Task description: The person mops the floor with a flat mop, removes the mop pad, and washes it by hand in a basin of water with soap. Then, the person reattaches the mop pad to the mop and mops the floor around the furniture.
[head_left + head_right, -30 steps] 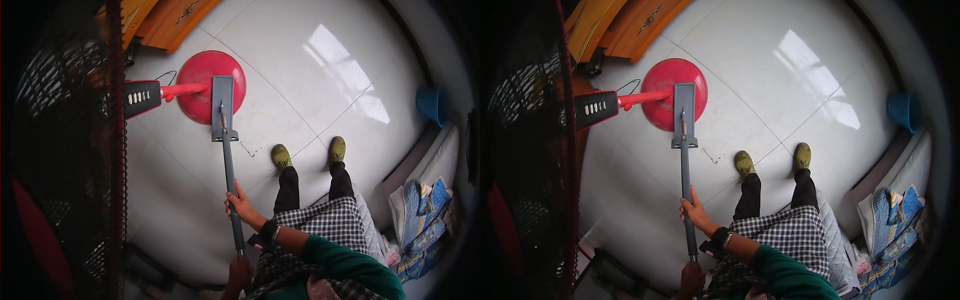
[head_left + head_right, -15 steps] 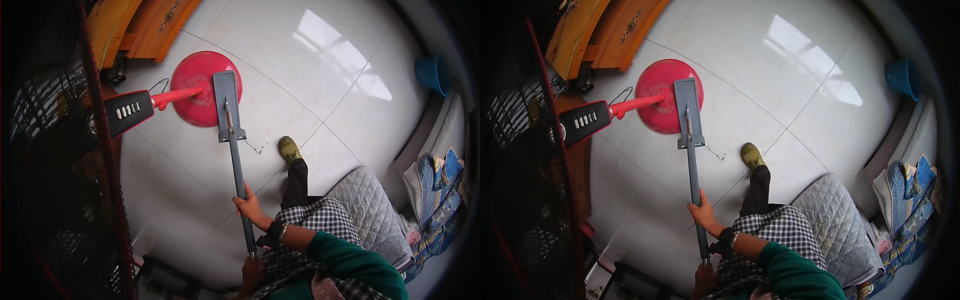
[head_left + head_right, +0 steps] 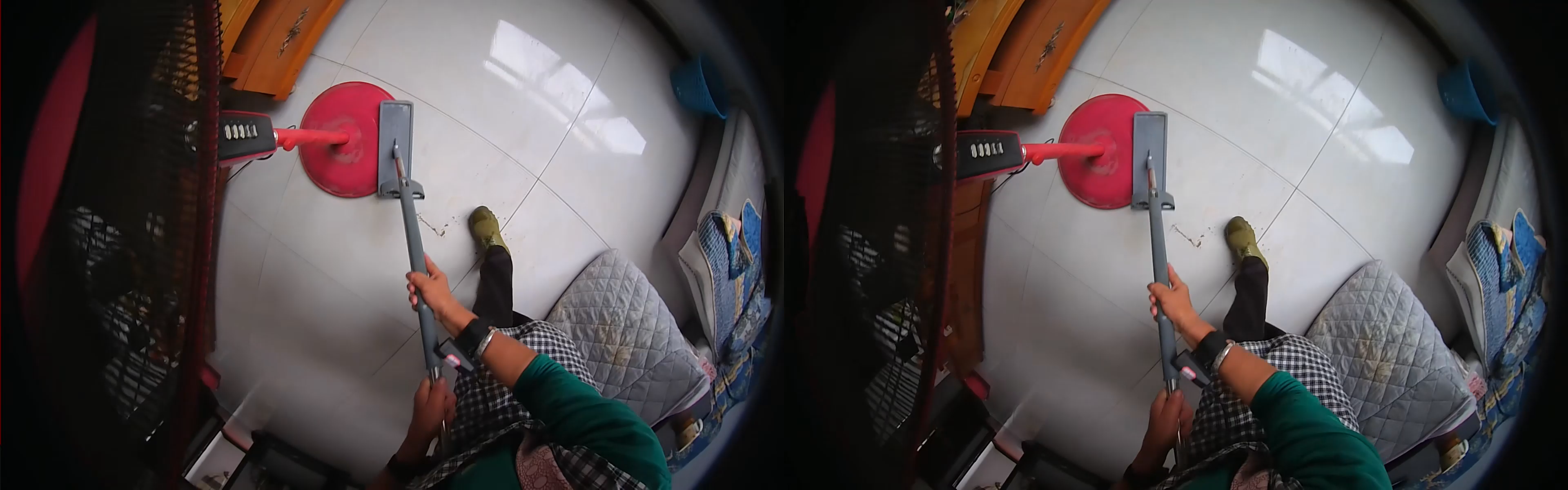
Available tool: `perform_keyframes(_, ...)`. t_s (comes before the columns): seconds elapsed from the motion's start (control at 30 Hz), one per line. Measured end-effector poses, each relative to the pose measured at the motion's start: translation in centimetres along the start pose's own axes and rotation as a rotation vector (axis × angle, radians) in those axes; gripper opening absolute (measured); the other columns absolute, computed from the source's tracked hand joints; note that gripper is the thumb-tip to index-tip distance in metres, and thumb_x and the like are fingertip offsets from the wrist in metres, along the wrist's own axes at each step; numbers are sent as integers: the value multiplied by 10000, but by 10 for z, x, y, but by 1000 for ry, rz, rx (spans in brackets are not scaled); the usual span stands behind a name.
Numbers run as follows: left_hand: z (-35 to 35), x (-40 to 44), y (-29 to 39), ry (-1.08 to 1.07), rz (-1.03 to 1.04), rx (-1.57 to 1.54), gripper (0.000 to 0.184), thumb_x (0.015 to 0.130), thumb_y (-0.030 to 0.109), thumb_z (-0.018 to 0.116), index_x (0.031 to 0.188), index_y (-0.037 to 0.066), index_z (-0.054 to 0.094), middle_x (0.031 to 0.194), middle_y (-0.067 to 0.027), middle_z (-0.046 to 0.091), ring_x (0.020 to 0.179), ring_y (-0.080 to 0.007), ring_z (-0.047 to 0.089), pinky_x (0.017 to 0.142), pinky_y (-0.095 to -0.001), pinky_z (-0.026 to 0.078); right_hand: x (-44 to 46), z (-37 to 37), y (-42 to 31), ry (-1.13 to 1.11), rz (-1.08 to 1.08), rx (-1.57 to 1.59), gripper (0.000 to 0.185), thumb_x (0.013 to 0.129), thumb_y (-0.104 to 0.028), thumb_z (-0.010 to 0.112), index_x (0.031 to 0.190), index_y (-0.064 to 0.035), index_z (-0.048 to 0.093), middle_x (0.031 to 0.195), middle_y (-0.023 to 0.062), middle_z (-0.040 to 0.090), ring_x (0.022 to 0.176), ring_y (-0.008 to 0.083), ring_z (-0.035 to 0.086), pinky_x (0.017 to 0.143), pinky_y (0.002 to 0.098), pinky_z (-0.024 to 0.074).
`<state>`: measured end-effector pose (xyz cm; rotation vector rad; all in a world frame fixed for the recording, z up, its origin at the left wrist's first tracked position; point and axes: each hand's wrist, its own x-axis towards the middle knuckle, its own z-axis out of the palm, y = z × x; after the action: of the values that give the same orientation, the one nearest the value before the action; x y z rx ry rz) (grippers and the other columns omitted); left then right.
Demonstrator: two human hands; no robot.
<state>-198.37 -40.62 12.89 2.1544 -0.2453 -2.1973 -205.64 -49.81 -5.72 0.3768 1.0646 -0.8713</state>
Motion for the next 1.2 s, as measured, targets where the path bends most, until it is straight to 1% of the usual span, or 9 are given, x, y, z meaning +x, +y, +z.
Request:
perform_keyframes(0.17,10,6,6,-47,75,42,274,908,255,378,704,73,367,524,-21,393,353,-104,370,332,-241,303,10,-7,-8,-52,5,-18,772,768,-91,536,1386,-159,78,563,21,481,389,122,457,336,273,379)
perform_keyframes(0.23,11,14,11,-62,80,21,282,905,263,386,696,75,369,519,-17,390,350,-101,369,328,-239,300,14,-5,-17,-36,-50,-30,325,780,-101,532,1080,-136,411,563,6,472,382,105,451,345,266,401)
perform_keyframes(0.27,12,20,11,-88,114,-34,254,912,244,382,732,67,367,527,-23,397,339,-101,370,315,-236,299,18,-3,-23,-38,-48,-27,325,780,-101,532,1080,-136,411,563,6,472,382,105,451,345,266,401)
perform_keyframes(0.37,11,47,19,-148,205,-135,240,914,247,392,755,68,376,520,-26,392,306,-106,355,286,-238,282,36,-1,-49,-87,-82,-88,319,781,-108,532,1073,-129,404,572,4,472,388,94,447,357,266,413)
perform_keyframes(0.43,4,74,36,-202,271,-106,253,902,259,400,732,72,382,526,-1,382,325,-83,329,290,-223,255,60,10,-67,-77,-129,-181,496,766,-83,536,1221,-100,339,583,26,472,399,120,453,346,284,404)
perform_keyframes(0.57,-10,88,42,-228,264,-206,239,920,277,389,776,86,392,516,15,353,330,-69,299,308,-219,244,83,25,-61,10,-277,-218,496,761,-54,528,1211,-21,321,575,50,467,415,136,462,365,294,436)
perform_keyframes(0.63,-35,82,9,-198,177,-162,242,920,286,391,771,96,394,517,17,355,330,-71,296,315,-218,245,87,9,-22,-55,-250,-267,666,753,-59,541,1319,-1,194,579,61,480,416,151,469,363,302,438)
perform_keyframes(0.83,-130,8,-68,-118,66,-10,218,915,249,377,760,96,379,536,9,364,374,-84,334,358,-229,281,27,27,126,65,-142,-155,784,749,-65,529,1381,-79,65,601,73,493,442,148,473,361,300,439)
perform_keyframes(1.2,-243,-28,-46,40,107,18,226,927,241,334,762,92,372,558,10,344,408,-77,318,394,-226,270,48,142,230,1,-41,-76,806,762,-58,513,1384,-61,1,641,31,463,499,106,443,399,264,434)
